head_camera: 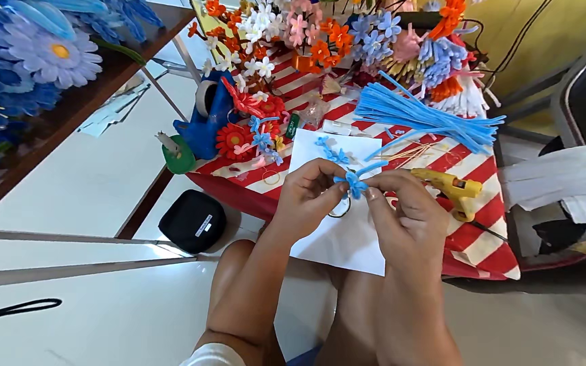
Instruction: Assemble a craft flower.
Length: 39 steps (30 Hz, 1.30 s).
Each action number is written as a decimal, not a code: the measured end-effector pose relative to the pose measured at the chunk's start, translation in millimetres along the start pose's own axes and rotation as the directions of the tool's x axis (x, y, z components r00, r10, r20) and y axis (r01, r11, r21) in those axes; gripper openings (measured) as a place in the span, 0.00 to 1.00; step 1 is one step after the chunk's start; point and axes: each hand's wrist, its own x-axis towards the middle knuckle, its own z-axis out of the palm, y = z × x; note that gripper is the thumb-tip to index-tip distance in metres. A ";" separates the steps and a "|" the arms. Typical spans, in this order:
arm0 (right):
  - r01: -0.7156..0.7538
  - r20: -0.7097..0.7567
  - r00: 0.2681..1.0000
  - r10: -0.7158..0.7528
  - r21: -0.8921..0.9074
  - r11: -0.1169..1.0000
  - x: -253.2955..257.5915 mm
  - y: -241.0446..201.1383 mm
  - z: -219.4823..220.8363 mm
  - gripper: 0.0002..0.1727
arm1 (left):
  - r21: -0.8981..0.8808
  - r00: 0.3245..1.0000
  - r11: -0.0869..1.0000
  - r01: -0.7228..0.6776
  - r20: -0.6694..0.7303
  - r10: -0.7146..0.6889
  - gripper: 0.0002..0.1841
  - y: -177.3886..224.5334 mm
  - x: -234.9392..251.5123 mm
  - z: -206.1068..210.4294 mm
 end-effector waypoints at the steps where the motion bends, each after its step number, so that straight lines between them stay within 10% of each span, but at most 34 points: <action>1: -0.006 0.001 1.000 0.006 -0.005 1.000 0.2 0.0 -0.1 0.08 | 0.010 1.000 1.000 -0.003 -0.003 0.003 0.09 -0.3 0.1 0.2; 39: -0.007 -0.089 0.996 -0.018 -0.278 0.961 1.1 6.8 5.9 0.04 | 0.229 0.998 0.972 -0.054 -0.012 0.059 0.07 -3.2 1.8 7.3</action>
